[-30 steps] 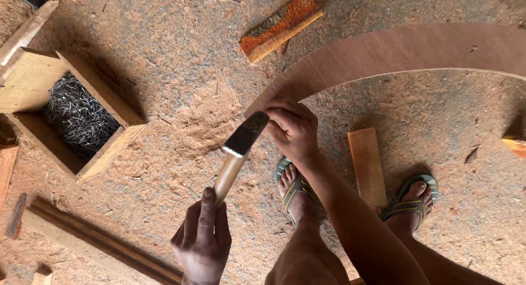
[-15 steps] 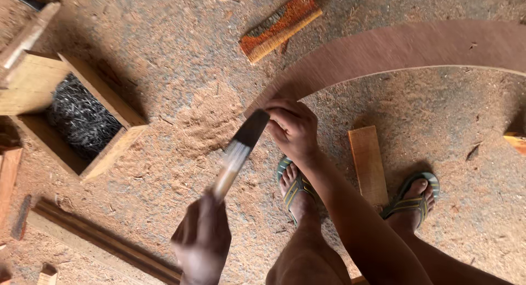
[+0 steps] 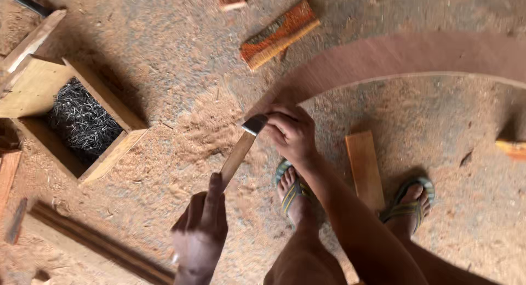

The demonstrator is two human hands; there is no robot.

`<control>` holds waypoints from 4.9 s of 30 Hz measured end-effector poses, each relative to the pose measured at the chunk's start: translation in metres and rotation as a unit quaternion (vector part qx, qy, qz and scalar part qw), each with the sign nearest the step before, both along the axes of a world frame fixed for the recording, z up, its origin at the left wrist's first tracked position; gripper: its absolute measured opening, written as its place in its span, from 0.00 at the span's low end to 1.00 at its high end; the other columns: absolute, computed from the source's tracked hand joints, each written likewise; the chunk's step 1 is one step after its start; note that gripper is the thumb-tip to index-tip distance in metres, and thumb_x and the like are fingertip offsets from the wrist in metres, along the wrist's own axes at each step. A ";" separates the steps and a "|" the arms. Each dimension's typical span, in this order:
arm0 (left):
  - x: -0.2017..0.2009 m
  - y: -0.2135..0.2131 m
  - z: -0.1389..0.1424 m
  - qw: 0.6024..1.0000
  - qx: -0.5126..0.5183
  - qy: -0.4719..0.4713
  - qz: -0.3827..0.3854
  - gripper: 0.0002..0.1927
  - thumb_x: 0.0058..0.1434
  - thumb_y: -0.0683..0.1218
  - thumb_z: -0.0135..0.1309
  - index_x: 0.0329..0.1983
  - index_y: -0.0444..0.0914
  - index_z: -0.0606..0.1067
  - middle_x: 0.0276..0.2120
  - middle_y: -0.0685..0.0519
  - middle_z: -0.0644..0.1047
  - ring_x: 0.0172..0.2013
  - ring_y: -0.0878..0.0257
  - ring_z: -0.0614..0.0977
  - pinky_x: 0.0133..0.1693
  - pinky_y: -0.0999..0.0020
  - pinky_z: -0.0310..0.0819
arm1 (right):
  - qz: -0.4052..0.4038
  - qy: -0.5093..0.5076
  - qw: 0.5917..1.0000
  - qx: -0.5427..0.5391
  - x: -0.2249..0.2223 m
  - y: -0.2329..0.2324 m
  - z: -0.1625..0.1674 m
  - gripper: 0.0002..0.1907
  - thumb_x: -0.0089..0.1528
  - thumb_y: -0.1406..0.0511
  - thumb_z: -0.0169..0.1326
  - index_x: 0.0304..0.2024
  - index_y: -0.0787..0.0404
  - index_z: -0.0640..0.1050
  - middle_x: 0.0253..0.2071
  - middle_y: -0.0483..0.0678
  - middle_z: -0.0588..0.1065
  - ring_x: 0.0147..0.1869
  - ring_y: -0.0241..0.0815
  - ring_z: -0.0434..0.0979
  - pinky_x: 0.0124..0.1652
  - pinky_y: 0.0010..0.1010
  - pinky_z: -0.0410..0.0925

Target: The person assembles a curved wooden piece by placing small wooden blocks underneath it and hammering nails to secure them. The person repeatedly adjusts the blocks and hammers nails along the curve to attach the supports.

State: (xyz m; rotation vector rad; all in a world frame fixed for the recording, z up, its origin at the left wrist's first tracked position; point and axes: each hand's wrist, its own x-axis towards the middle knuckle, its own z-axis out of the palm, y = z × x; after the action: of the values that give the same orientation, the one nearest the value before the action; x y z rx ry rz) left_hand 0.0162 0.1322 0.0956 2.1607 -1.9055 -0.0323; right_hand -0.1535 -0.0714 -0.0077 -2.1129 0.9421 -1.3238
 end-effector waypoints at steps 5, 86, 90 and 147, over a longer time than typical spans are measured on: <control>-0.009 0.000 0.002 0.995 -0.082 0.050 0.034 0.27 0.71 0.43 0.55 0.72 0.39 0.65 0.30 0.51 0.78 0.21 0.66 0.76 0.19 0.68 0.68 | -0.007 -0.011 1.000 -0.008 0.001 0.000 0.007 0.07 0.62 0.68 0.67 0.38 0.58 0.80 0.41 0.42 0.80 0.41 0.36 0.81 0.39 0.30 0.73; -0.026 -0.014 0.025 0.988 -0.055 0.142 -0.010 0.21 0.70 0.39 0.56 0.66 0.38 0.71 0.41 0.41 0.81 0.30 0.56 0.84 0.30 0.65 0.80 | -0.026 -0.272 0.879 0.391 -0.002 0.009 -0.071 0.22 0.71 0.52 0.57 0.30 0.59 0.73 0.22 0.35 0.61 0.25 0.26 0.55 0.24 0.25 0.50; -0.023 -0.022 0.016 0.996 0.019 0.071 0.052 0.26 0.61 0.40 0.61 0.63 0.31 0.73 0.28 0.43 0.81 0.17 0.57 0.80 0.21 0.62 0.75 | 0.024 -0.312 0.877 0.364 -0.001 0.004 -0.056 0.17 0.70 0.52 0.54 0.34 0.57 0.74 0.22 0.35 0.62 0.22 0.26 0.55 0.22 0.26 0.50; -0.029 0.086 -0.170 0.780 0.198 0.453 0.384 0.34 0.61 0.45 0.56 0.71 0.45 0.64 0.18 0.54 0.77 0.12 0.68 0.73 0.11 0.72 0.67 | 0.172 -0.449 0.686 0.546 -0.015 -0.052 -0.020 0.14 0.64 0.55 0.62 0.42 0.58 0.81 0.36 0.45 0.81 0.39 0.36 0.81 0.41 0.33 0.75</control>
State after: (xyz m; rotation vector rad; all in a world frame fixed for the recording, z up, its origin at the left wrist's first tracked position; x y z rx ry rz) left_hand -0.0124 0.2187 -0.0749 2.3135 -0.4476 -1.1554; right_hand -0.1685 -0.1230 -0.0275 -0.5162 0.5559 -0.9571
